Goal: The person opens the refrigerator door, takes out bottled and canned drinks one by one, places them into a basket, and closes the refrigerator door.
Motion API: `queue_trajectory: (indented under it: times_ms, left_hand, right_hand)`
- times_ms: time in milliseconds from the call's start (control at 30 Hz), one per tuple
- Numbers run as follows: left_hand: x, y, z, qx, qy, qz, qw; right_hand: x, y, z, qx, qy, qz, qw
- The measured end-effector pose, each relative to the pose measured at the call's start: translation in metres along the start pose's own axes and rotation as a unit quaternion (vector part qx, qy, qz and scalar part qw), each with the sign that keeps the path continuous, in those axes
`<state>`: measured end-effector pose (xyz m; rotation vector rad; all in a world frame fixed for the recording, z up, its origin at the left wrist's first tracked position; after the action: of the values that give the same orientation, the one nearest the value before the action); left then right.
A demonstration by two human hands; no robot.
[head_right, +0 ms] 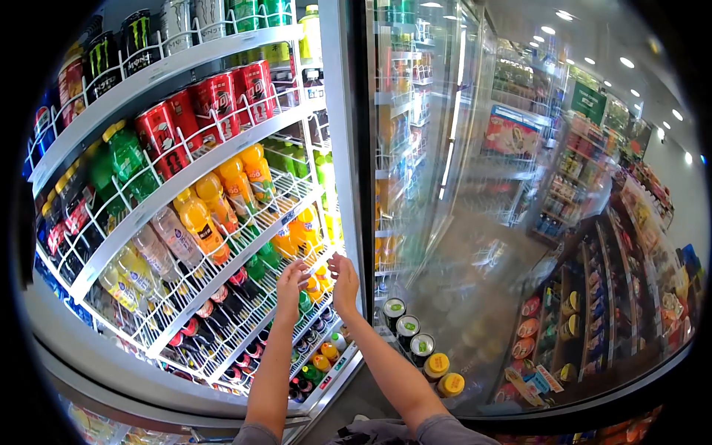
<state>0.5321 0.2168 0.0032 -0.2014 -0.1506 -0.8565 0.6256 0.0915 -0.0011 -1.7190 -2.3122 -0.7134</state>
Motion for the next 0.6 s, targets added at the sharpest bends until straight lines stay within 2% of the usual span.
queue_trajectory:
  times_ms: [100, 200, 333, 400, 467, 533, 600]
  left_hand:
    - [0.008, 0.034, 0.010, -0.003, 0.014, 0.003, 1.000]
    - [-0.001, 0.104, -0.007, 0.024, 0.038, -0.013, 0.999]
    - [-0.004, 0.169, -0.019, 0.065, 0.117, 0.032, 0.990]
    - [0.000, 0.174, -0.006, -0.003, 0.085, 0.040, 0.996]
    - [-0.008, 0.215, -0.030, 0.008, 0.100, 0.031, 0.995]
    - [-0.013, 0.232, -0.037, -0.034, 0.117, 0.044, 0.992]
    - [-0.012, 0.235, -0.035, -0.052, 0.081, 0.013, 0.995]
  right_hand:
    - [0.016, 0.031, 0.017, -0.009, -0.036, -0.023, 0.999]
    - [0.036, 0.067, 0.046, 0.008, -0.057, -0.069, 0.996]
    - [0.061, 0.122, 0.076, -0.032, -0.146, -0.125, 0.981]
    - [0.070, 0.151, 0.089, -0.048, -0.190, -0.140, 0.970]
    - [0.080, 0.170, 0.082, -0.075, -0.245, -0.171, 0.951]
    - [0.089, 0.189, 0.095, -0.075, -0.247, -0.187, 0.948]
    - [0.095, 0.206, 0.105, -0.105, -0.275, -0.195, 0.936]
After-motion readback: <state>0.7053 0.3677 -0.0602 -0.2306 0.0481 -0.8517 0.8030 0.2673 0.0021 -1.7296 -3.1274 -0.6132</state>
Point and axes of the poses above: each hand's wrist, its own y-axis towards the middle knuckle, its own x-axis out of the palm, z = x × y, the point moved 5 cm from there along y, towards the middle knuckle, and after that the axes turned 9 degrees about -x, right-handed, at the moved point
